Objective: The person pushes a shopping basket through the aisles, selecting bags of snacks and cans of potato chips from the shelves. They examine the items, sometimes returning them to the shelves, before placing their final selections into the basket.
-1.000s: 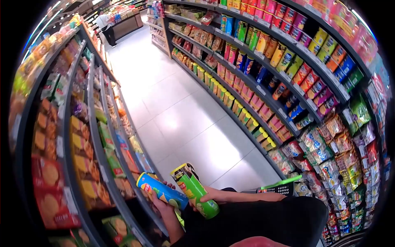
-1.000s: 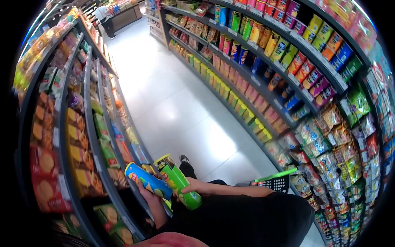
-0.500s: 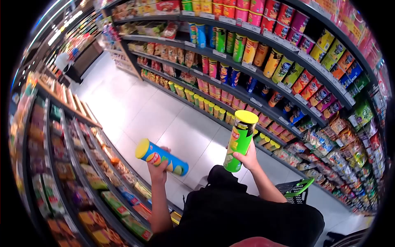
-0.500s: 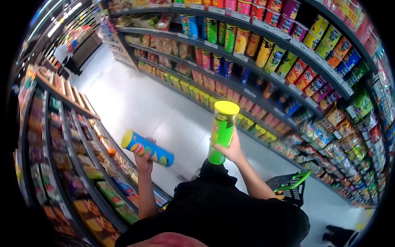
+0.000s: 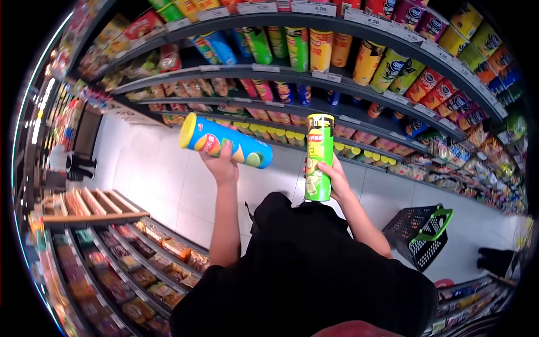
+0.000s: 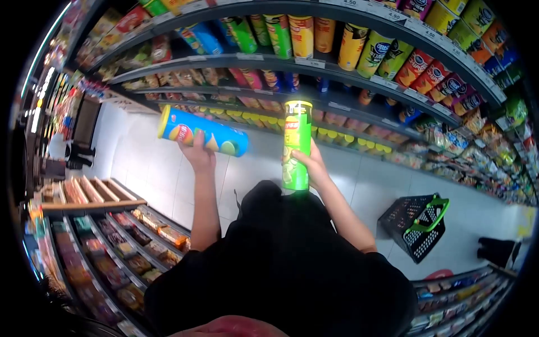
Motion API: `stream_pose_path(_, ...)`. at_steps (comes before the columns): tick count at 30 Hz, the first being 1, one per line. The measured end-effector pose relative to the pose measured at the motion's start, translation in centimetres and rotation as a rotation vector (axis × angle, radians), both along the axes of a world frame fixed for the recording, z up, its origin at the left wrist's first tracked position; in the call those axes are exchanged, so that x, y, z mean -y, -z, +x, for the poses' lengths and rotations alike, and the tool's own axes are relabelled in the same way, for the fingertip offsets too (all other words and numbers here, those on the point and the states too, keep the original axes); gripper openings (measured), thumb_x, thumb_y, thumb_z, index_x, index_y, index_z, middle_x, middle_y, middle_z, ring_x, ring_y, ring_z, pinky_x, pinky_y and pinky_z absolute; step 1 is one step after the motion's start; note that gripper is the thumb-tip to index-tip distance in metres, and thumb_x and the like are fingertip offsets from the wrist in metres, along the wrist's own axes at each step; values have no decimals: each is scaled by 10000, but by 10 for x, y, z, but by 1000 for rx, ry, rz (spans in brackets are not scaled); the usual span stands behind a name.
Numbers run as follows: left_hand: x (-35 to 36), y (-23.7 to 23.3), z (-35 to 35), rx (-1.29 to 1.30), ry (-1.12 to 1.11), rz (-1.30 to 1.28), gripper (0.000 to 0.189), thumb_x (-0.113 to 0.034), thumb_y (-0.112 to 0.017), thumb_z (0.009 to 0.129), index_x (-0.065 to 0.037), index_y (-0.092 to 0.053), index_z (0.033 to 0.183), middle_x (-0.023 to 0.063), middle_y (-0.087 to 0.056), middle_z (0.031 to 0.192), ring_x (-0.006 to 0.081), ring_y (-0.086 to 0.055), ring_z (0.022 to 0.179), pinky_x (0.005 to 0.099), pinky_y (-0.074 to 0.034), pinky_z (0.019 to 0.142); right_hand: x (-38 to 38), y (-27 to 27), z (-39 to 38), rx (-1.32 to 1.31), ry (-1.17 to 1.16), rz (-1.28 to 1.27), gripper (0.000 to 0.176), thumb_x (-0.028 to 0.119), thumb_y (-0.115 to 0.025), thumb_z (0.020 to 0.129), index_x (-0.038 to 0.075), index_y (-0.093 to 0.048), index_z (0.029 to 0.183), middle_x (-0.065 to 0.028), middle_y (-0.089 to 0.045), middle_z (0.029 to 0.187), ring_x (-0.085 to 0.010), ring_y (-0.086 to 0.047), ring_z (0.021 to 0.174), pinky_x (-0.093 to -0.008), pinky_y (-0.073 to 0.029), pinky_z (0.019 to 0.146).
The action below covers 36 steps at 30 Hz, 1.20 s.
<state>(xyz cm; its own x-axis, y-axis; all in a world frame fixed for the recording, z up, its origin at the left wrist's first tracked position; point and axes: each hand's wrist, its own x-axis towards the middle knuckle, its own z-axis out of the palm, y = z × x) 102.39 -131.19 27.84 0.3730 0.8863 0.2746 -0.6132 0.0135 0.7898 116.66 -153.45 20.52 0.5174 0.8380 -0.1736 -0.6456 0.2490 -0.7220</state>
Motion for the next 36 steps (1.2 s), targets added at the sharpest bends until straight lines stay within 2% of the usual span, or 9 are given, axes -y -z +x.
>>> stream_pose_path(4,-71,-17,57,-76,102,243,631,51,-677,749,-37,-395,1307,176,-569,1155,289,-616,1041,403,-506,912,-14,-10,7,-12,135,12,624,196,-657,784,17,-365,1305,-195,-574,1109,-306,-650,906,-410,-554,789)
stream_pose_path(12,-189,-30,163,-67,163,245,606,11,-775,696,-13,-482,1227,127,-578,1155,202,-607,994,339,-479,921,-31,11,-30,-238,593,17,583,176,-598,775,-29,-395,1282,-202,-567,1132,-324,-612,991,-425,-529,850)
stream_pose_path(14,-208,-31,177,-75,128,395,523,-31,-799,690,-6,-548,1148,91,-602,1106,173,-607,955,316,-488,877,-39,27,-39,-339,655,45,595,204,-602,775,-23,-399,1286,-188,-570,1136,-312,-602,1001,-421,-524,852)
stream_pose_path(16,-233,-20,179,-404,44,541,441,-80,-824,661,1,-611,1039,62,-645,941,181,-627,884,302,-492,830,-55,30,-47,-289,693,1,579,247,-605,809,-24,-411,1282,-171,-573,1140,-300,-601,994,-414,-519,853)
stream_pose_path(18,-253,-8,190,-520,-288,1126,486,-85,-824,655,-2,-588,1073,78,-623,1019,204,-612,925,314,-479,859,-79,27,-54,-275,778,-52,563,317,-592,856,-55,-446,1253,-160,-573,1140,-276,-592,1005,-401,-497,906)
stream_pose_path(22,-272,20,202,-485,-103,1040,642,-89,-824,656,-5,-478,1190,98,-568,1105,209,-576,1003,328,-459,895,-126,25,-58,-176,825,-40,550,303,-609,865,-54,-441,1248,-165,-568,1138,-277,-595,1014,-412,-510,897)
stream_pose_path(25,-278,45,210,-398,226,583,796,-60,-803,673,-20,-277,1269,118,-514,1120,204,-542,1053,320,-440,912,-158,16,-61,-141,826,-57,575,257,-636,840,-25,-398,1281,-182,-571,1139,-289,-612,1004,-426,-530,869)
stream_pose_path(29,-279,34,208,-367,407,428,728,-99,-791,711,-16,-309,1250,125,-519,1110,200,-543,1045,333,-441,904,-185,21,-66,-221,791,-13,545,193,-638,827,-20,-404,1271,-180,-569,1136,-297,-605,1010,-406,-518,870)
stream_pose_path(36,-289,53,219,-336,303,574,694,-174,-727,817,43,-324,1338,198,-509,1265,271,-517,1158,351,-388,985,-206,20,-67,-182,698,-110,533,260,-623,835,-17,-431,1248,-174,-596,1124,-272,-619,1002,-383,-523,858)
